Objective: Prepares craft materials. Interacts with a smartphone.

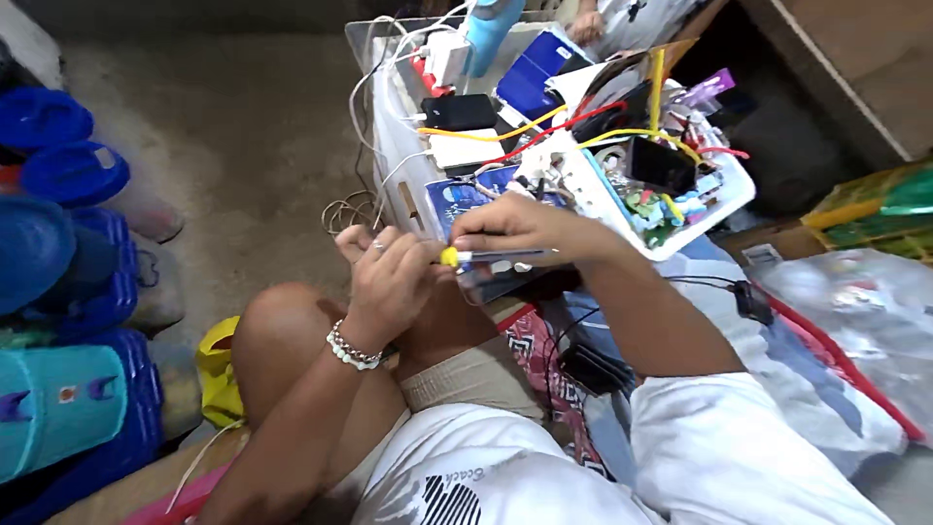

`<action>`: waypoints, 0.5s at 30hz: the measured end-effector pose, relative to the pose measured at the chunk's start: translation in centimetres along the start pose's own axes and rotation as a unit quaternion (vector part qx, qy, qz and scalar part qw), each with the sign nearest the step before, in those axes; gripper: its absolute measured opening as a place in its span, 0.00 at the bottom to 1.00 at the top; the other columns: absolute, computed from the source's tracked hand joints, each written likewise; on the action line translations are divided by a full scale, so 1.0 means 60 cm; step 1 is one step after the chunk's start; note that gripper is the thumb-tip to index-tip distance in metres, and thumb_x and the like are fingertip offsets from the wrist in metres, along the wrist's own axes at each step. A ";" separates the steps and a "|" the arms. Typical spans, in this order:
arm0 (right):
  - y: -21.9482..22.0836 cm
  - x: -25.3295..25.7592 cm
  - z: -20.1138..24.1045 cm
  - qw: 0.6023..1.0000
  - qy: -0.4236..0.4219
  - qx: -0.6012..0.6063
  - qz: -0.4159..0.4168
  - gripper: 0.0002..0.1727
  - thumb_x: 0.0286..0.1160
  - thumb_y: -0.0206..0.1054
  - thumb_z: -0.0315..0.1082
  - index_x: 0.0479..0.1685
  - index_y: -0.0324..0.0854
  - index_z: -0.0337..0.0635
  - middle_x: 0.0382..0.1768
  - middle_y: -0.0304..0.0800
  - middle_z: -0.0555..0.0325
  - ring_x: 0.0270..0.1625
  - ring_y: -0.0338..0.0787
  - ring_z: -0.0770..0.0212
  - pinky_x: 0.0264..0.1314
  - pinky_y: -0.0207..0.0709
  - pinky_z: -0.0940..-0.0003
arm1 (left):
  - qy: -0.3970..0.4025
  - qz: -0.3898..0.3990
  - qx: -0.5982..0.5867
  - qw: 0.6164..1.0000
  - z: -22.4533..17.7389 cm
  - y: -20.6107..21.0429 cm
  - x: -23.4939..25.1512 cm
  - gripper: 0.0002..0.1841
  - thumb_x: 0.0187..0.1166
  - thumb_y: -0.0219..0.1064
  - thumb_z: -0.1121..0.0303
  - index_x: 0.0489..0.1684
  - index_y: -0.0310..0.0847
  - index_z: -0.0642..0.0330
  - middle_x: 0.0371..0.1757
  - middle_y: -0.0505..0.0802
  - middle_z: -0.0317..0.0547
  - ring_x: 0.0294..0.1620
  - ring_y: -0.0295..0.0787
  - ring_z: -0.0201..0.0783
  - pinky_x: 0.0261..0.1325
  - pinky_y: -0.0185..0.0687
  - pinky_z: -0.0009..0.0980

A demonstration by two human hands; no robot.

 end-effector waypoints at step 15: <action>0.059 -0.095 0.075 0.888 0.123 -0.376 -0.235 0.15 0.87 0.59 0.37 0.36 0.87 0.39 0.25 0.86 0.54 0.28 0.89 0.57 0.27 0.81 0.63 | 0.021 0.115 0.114 0.987 -0.016 0.035 -0.007 0.13 0.90 0.57 0.56 0.55 0.87 0.45 0.32 0.87 0.42 0.39 0.82 0.43 0.61 0.60 0.48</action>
Point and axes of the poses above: each hand's wrist, its own x-axis towards the middle knuckle, its own y-axis out of the palm, z = x × y, the point moved 7 cm from there along x, towards the middle knuckle
